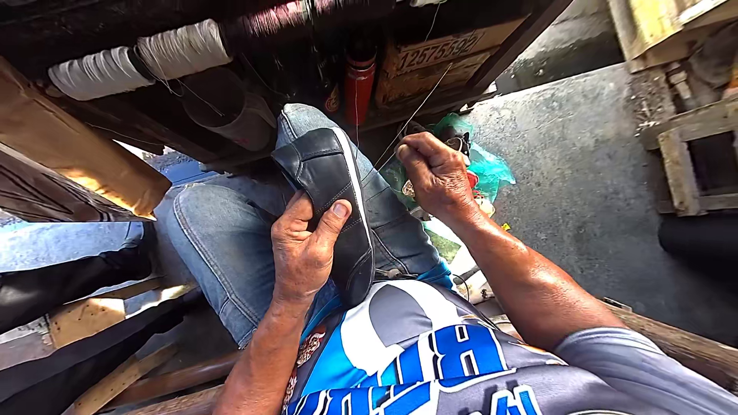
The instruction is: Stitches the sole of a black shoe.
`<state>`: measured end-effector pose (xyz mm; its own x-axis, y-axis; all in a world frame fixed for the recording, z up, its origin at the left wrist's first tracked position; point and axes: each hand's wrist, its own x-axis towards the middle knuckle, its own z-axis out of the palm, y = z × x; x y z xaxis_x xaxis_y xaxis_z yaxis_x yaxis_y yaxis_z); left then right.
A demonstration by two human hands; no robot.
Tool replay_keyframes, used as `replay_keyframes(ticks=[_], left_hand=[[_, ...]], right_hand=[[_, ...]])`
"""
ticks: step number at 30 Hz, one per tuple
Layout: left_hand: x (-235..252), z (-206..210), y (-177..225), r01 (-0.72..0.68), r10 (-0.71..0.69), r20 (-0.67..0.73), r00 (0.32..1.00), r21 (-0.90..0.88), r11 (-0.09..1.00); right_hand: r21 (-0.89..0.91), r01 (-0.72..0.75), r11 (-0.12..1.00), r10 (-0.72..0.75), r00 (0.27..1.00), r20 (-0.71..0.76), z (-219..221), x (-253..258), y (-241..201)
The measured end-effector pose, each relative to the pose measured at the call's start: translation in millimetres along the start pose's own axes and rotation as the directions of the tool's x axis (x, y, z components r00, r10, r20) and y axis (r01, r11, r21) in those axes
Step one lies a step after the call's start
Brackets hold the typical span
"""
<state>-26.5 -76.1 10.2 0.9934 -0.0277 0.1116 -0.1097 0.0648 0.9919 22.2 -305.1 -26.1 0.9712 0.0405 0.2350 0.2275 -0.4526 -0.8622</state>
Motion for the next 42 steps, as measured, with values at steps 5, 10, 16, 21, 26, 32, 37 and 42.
replay_keyframes(ticks=[5,10,16,21,26,32,37,42], left_hand=[[3.8,-35.0,0.6,0.252,-0.22,0.135,0.966,-0.298,0.921],[20.0,-55.3,-6.8,0.268,-0.183,0.327,0.927,-0.238,0.933],[33.2,-58.0,1.3,0.033,-0.047,0.353,0.934,0.046,0.998],[31.2,-69.5,14.5,-0.174,0.002,0.417,0.909,0.374,0.911],[24.9,-76.3,9.2,-0.104,-0.036,0.36,0.932,0.361,0.927],[23.4,-73.4,12.5,-0.139,0.017,0.338,0.941,0.342,0.929],[24.1,-75.3,14.8,-0.12,-0.03,0.326,0.945,0.43,0.895],[25.7,-78.8,13.1,-0.115,-0.039,0.319,0.947,0.45,0.886]], right_hand=[[0.368,-0.133,0.92,0.036,0.965,0.258,-14.6,0.5,-15.1],[0.708,-0.366,0.604,0.023,0.896,0.444,-18.4,-2.3,-25.5],[0.744,-0.425,0.516,-0.08,0.84,0.536,-13.7,-5.8,-26.1],[0.625,-0.265,0.734,-0.206,0.791,0.576,-11.1,-5.5,-36.2],[0.059,0.114,0.992,-0.124,0.737,0.664,-27.1,-0.2,-47.4],[0.021,0.082,0.996,-0.084,0.944,0.319,-7.2,-3.1,-50.9],[0.239,-0.017,0.971,-0.109,0.857,0.503,5.0,-13.0,-50.8],[0.679,-0.283,0.677,-0.123,0.867,0.484,-43.3,-1.6,-44.4]])
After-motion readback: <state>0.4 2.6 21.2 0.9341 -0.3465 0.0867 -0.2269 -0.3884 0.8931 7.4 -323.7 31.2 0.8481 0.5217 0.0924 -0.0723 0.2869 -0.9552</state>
